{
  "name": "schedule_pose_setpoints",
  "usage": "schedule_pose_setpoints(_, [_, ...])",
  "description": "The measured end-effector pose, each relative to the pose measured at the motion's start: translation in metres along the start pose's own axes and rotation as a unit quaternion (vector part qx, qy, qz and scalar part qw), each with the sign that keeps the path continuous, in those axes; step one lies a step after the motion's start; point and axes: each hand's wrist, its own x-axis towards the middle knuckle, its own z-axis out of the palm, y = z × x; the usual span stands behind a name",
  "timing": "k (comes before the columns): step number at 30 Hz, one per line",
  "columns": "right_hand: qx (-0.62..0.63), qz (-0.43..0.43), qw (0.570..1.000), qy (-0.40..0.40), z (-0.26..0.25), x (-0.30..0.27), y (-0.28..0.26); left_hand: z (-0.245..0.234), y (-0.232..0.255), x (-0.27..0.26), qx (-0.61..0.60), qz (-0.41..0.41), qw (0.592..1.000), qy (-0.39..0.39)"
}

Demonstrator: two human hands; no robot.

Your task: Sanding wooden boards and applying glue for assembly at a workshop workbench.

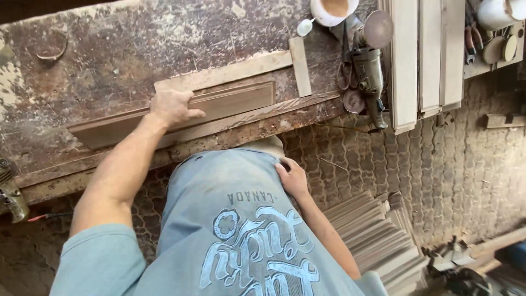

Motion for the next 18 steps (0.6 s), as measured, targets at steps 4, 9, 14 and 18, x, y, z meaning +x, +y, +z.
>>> schedule_pose_setpoints(4, [0.027, 0.127, 0.992, 0.007, 0.008, -0.018, 0.011, 0.032, 0.000, -0.001, -0.006, 0.032, 0.986, 0.164])
schedule_pose_setpoints(9, [0.002, 0.092, 0.996, -0.007, 0.021, -0.012, -0.015, 0.106, 0.001, -0.022, -0.037, 0.041, 0.966, 0.252])
schedule_pose_setpoints(14, [0.029, 0.027, 0.999, -0.025, 0.011, -0.009, -0.058, 0.131, -0.054, -0.078, 0.052, -0.088, 0.959, 0.265])
schedule_pose_setpoints(18, [-0.054, -0.012, 0.997, -0.045, -0.003, -0.003, -0.079, 0.055, -0.104, -0.133, -0.148, -0.464, 0.861, 0.146])
